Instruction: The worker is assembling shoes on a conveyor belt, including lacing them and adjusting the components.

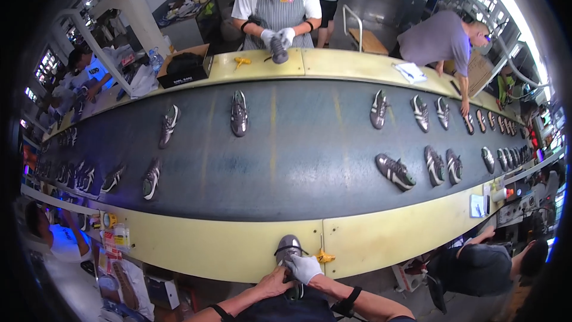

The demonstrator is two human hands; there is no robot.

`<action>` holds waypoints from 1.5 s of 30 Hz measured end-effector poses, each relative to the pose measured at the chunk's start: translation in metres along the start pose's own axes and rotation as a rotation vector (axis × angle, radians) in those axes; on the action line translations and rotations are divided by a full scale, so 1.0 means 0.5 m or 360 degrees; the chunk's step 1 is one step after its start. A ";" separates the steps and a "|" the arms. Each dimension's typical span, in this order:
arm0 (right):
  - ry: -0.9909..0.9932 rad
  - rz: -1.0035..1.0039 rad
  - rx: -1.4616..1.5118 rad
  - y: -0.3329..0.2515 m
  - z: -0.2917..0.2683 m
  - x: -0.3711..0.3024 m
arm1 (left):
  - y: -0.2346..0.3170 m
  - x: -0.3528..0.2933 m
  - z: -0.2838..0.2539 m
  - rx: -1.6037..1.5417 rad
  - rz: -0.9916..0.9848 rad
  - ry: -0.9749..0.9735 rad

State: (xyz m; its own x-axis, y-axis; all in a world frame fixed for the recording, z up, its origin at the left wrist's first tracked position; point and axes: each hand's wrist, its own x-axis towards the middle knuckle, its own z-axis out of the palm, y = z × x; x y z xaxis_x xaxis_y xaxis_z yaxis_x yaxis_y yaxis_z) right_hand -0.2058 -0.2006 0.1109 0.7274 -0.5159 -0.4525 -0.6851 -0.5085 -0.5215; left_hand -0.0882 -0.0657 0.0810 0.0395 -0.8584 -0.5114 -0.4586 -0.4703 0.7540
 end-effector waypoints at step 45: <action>-0.0559 0.0373 0.0898 0.234 0.026 -0.051 | -0.145 -0.063 -0.012 -0.1188 -0.0960 0.0360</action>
State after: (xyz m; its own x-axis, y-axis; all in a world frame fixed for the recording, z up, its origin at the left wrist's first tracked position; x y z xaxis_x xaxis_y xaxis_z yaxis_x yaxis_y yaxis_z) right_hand -0.3037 -0.2378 0.0518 0.5980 -0.2664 -0.7560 -0.7695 0.0730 -0.6344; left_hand -0.0510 -0.0057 0.0452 0.2873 -0.4146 -0.8635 0.3693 -0.7838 0.4992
